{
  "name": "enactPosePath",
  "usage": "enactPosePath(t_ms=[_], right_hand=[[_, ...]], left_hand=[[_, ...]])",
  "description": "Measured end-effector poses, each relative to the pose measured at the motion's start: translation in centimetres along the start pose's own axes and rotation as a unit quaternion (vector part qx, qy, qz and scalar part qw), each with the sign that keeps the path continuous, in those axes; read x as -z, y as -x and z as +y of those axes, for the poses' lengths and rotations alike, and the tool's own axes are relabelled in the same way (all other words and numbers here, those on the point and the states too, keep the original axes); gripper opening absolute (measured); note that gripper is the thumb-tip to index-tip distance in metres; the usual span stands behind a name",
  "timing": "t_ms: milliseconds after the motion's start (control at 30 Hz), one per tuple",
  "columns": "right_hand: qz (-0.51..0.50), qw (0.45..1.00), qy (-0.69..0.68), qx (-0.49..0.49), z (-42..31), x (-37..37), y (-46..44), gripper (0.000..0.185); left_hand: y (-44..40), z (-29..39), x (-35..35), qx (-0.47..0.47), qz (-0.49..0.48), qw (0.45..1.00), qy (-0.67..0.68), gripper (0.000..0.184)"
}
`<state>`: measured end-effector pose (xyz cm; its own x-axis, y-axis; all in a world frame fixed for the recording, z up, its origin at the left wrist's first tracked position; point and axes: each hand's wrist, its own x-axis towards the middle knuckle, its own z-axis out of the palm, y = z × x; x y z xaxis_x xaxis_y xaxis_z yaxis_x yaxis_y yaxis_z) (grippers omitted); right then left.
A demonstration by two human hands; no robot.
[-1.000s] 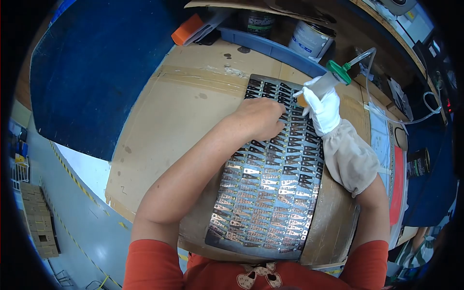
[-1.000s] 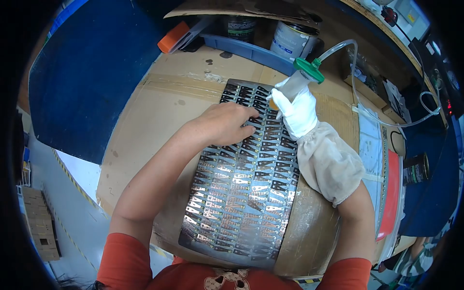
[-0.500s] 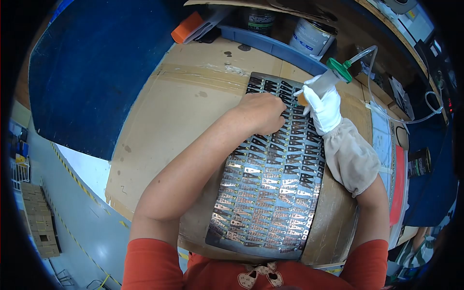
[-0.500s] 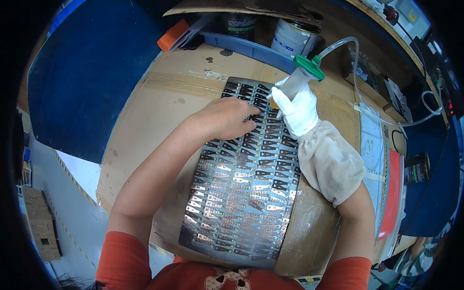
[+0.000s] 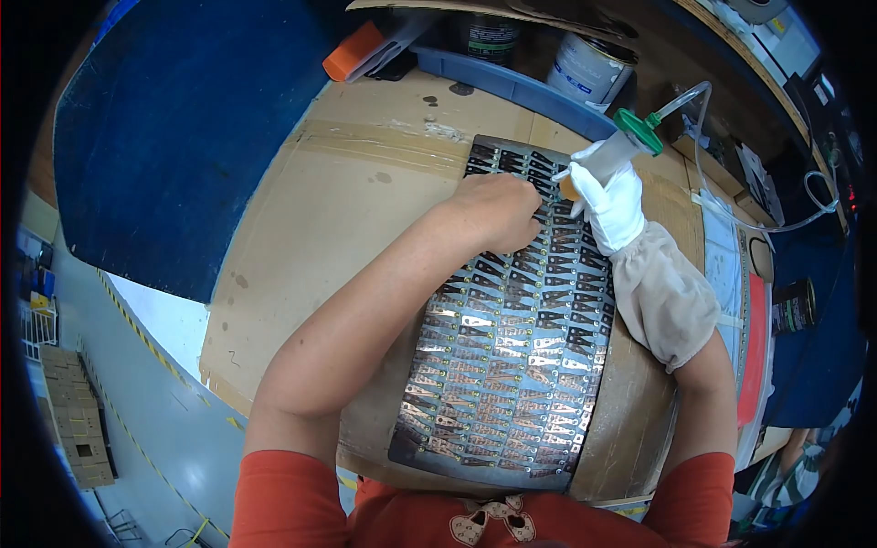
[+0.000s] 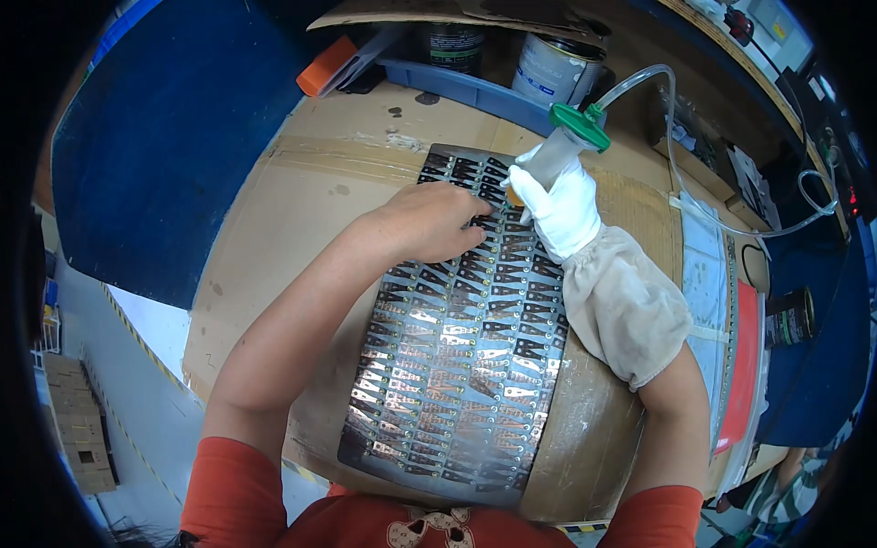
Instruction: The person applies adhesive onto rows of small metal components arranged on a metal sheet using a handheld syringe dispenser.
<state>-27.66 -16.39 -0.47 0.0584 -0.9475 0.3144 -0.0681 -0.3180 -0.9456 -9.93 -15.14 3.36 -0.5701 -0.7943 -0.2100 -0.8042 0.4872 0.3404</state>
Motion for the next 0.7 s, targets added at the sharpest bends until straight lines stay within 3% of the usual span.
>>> enactPosePath(t_ms=[700], right_hand=[[0.001,1.000,0.024,0.006,-1.0,0.3,-0.9,0.023]], left_hand=[[0.0,-0.2,0.1,-0.003,0.018,1.000,0.025,0.039]])
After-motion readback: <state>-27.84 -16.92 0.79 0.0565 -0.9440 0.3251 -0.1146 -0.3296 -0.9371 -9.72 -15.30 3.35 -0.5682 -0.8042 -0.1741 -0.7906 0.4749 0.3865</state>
